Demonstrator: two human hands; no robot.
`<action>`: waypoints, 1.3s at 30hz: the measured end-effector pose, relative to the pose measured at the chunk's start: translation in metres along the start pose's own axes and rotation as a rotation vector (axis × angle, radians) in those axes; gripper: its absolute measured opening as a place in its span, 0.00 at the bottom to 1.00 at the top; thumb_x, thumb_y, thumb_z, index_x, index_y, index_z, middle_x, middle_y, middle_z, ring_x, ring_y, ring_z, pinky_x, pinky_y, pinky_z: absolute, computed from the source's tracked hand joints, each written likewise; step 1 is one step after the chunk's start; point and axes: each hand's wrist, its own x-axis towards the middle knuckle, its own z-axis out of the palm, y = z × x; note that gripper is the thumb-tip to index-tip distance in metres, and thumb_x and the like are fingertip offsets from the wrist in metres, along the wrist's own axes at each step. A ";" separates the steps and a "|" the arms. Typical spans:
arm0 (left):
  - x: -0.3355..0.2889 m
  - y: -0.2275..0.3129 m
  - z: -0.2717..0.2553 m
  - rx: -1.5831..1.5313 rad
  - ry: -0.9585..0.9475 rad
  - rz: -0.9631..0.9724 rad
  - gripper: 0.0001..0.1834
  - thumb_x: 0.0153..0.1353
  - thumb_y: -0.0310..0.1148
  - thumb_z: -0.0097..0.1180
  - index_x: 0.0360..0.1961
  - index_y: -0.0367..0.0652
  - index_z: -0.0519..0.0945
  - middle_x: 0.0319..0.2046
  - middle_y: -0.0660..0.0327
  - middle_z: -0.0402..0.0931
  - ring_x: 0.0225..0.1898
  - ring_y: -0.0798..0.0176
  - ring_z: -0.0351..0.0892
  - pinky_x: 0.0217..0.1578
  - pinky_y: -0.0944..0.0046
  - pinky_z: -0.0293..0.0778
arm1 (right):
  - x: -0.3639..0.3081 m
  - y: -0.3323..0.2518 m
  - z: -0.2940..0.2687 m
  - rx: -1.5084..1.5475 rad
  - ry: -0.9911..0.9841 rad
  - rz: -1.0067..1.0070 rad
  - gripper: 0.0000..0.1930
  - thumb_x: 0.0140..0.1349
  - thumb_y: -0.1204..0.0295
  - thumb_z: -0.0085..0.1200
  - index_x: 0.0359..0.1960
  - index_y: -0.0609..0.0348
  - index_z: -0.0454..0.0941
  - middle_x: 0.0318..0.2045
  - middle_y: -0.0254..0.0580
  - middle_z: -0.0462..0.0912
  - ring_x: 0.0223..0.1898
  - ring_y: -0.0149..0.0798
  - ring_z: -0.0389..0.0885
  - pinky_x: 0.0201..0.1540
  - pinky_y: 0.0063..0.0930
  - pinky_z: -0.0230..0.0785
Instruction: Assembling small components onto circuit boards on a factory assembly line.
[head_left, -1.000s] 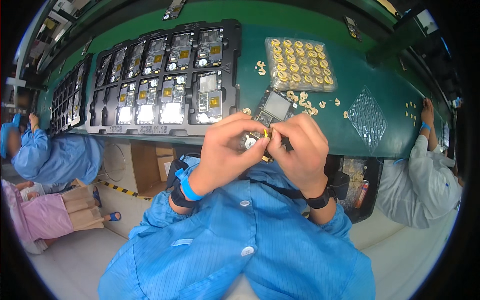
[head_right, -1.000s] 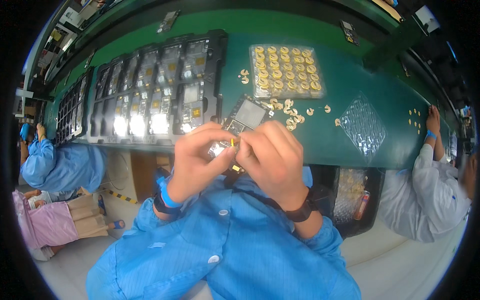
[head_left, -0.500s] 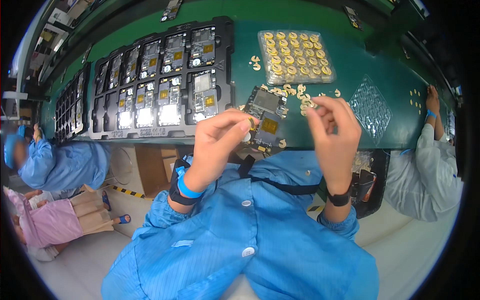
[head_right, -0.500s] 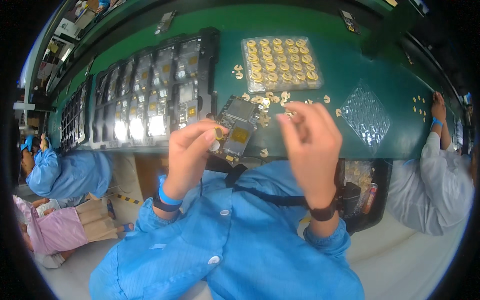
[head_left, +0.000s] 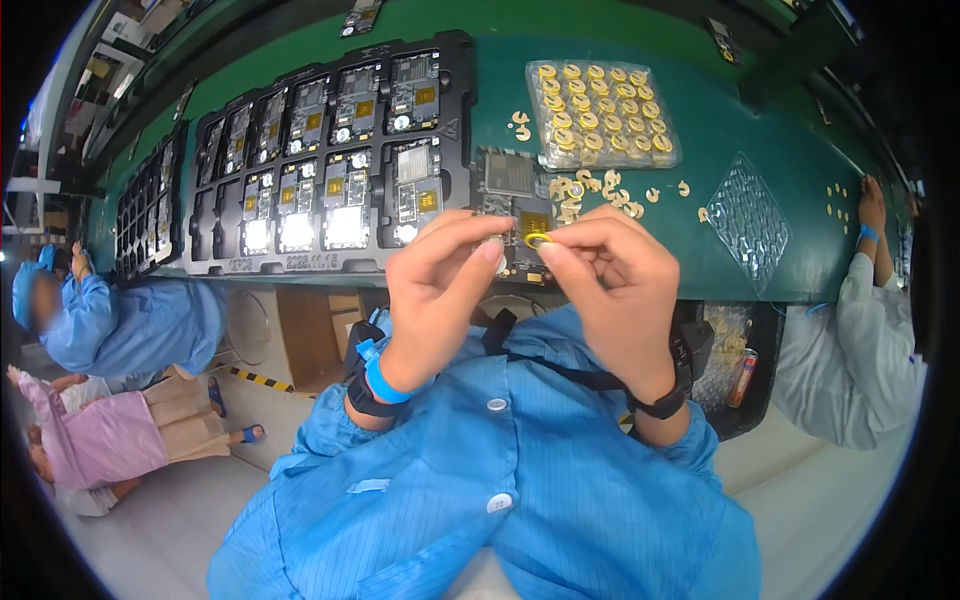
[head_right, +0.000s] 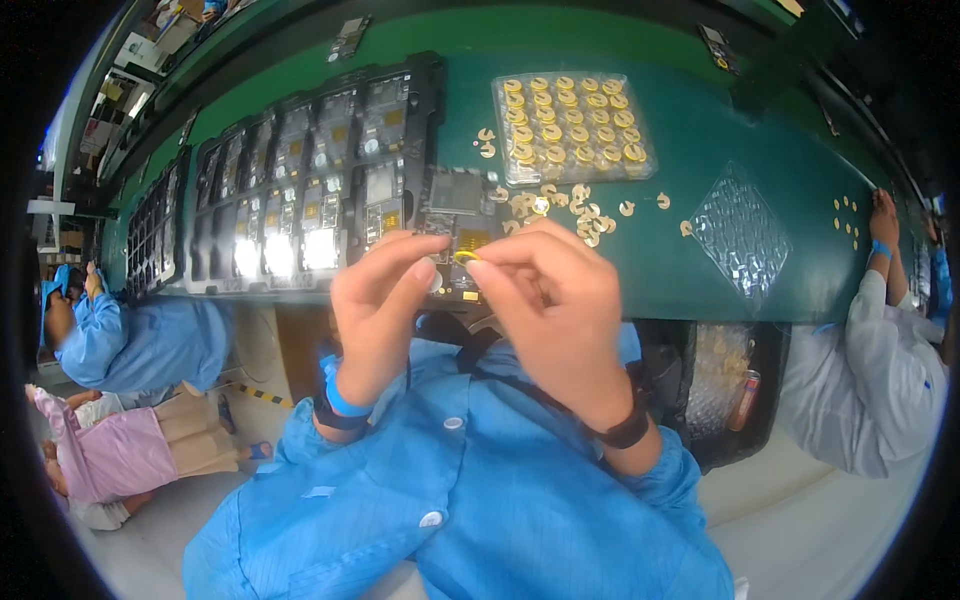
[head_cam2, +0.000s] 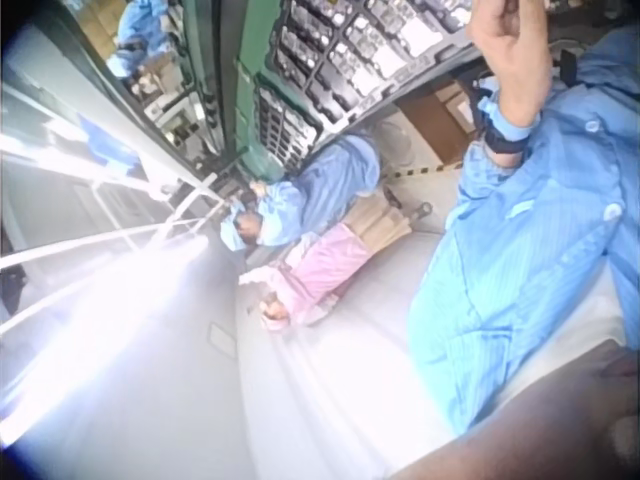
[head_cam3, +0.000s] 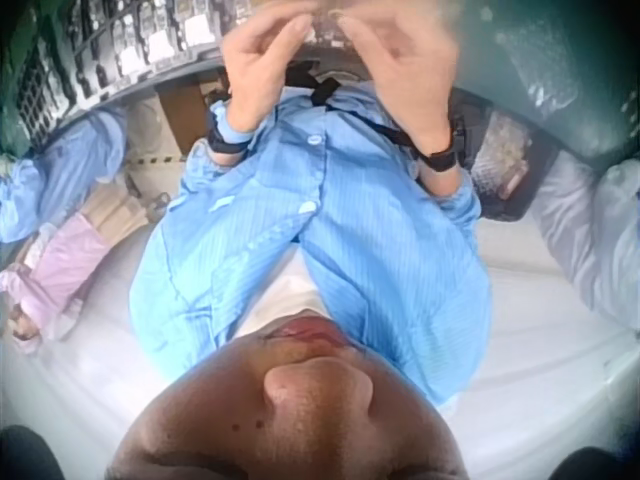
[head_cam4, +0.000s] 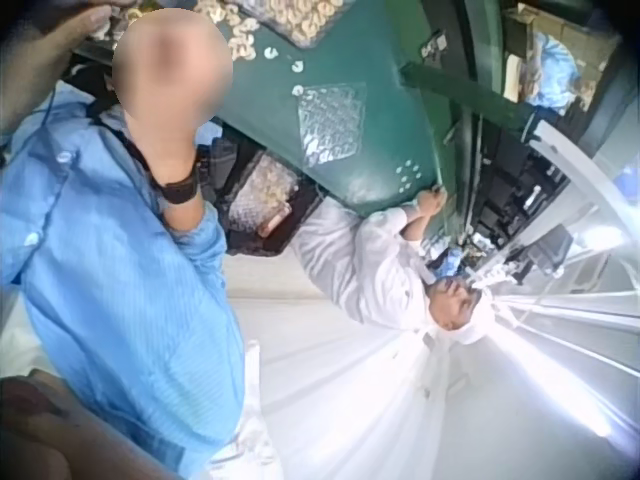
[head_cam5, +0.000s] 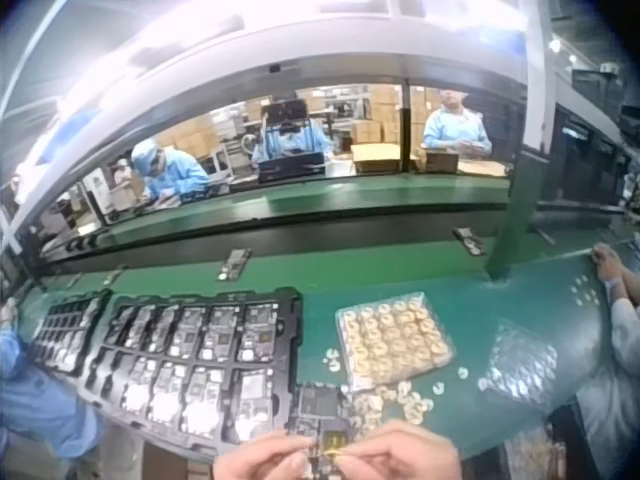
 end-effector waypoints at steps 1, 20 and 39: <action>-0.001 -0.001 -0.002 0.095 -0.006 0.061 0.13 0.71 0.18 0.58 0.55 0.31 0.85 0.47 0.60 0.81 0.44 0.73 0.79 0.41 0.72 0.74 | 0.000 0.002 -0.001 0.304 0.031 0.117 0.05 0.69 0.78 0.64 0.43 0.67 0.85 0.34 0.32 0.83 0.33 0.26 0.83 0.32 0.23 0.73; -0.002 -0.004 0.000 -0.578 0.077 -0.264 0.28 0.71 0.16 0.52 0.71 0.34 0.63 0.60 0.47 0.79 0.60 0.53 0.82 0.60 0.51 0.83 | 0.001 -0.001 -0.003 0.410 -0.044 0.448 0.06 0.70 0.79 0.61 0.43 0.71 0.83 0.32 0.41 0.86 0.22 0.25 0.76 0.25 0.19 0.67; -0.014 -0.002 0.023 -0.822 0.159 -0.191 0.23 0.71 0.16 0.54 0.65 0.37 0.68 0.55 0.52 0.81 0.53 0.60 0.83 0.53 0.56 0.81 | -0.014 0.015 0.037 0.708 0.181 0.345 0.07 0.71 0.79 0.63 0.47 0.71 0.83 0.42 0.41 0.84 0.31 0.28 0.81 0.32 0.21 0.74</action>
